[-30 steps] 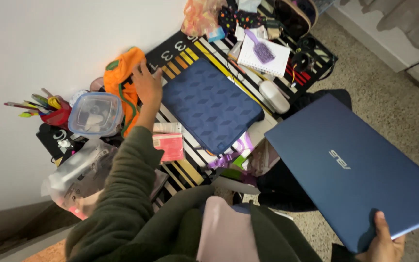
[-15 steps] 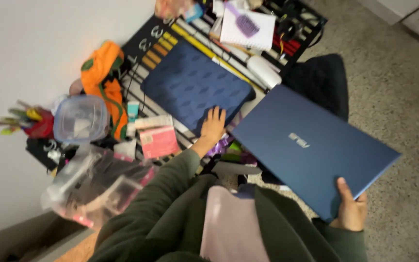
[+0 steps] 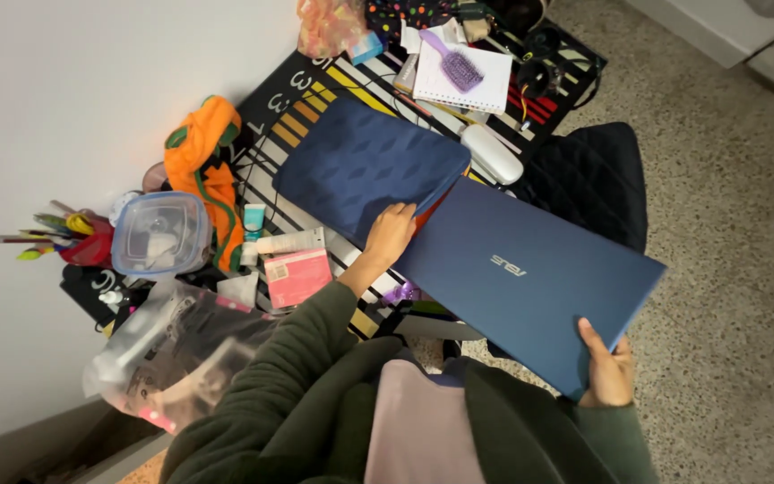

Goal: The person removes a laptop from a sleeve, places the sleeve on a cluttered desk, and then retrieves a power adapter from a wall socket. They return to the desk and begin coiling the power cable.

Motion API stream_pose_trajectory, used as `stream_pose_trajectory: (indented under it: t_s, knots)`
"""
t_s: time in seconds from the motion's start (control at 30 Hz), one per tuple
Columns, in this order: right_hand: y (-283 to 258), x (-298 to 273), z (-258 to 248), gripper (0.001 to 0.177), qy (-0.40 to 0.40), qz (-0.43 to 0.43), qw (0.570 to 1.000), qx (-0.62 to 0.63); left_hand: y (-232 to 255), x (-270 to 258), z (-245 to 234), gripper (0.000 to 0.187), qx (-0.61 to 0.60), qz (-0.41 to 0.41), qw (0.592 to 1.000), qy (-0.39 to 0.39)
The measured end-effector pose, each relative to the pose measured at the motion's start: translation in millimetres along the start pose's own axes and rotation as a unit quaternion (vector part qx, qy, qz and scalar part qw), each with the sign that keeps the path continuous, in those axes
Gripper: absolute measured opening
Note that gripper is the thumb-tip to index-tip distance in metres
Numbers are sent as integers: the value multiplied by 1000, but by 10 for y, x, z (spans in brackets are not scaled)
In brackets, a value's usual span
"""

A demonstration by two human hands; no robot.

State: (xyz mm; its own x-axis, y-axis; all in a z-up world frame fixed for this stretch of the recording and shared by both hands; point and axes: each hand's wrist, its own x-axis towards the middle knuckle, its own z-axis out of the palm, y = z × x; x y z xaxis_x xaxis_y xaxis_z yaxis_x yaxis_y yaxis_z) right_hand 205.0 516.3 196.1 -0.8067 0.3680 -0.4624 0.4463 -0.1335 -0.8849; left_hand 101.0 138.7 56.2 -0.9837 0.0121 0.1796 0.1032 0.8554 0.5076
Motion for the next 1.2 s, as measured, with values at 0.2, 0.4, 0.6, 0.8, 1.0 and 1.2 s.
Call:
stream_pose_trajectory:
  t_s: [0.2, 0.4, 0.6, 0.8, 1.0, 1.2]
  knots:
    - [253, 638, 186, 56, -20, -68, 996, -55, 37, -102, -174, 26, 51, 72, 996, 27]
    - [132, 984, 910, 57, -59, -110, 991, -49, 311, -26, -418, 25, -33, 41, 996, 67]
    - [-131, 1164, 1963, 51, -145, -217, 962, -82, 624, 508, -653, 22, -117, 25, 986, 113]
    - [-127, 1258, 2973, 36, -226, -242, 942, -62, 858, 797, -844, 21, -180, -22, 969, 168]
    - [108, 1875, 3530, 63, -306, -63, 939, -142, 717, 882, -1463, 27, -215, -54, 950, 220]
    - [-972, 57, 3235, 42, -321, -745, 530, -246, -290, 1258, -1680, 26, -219, -146, 932, 251]
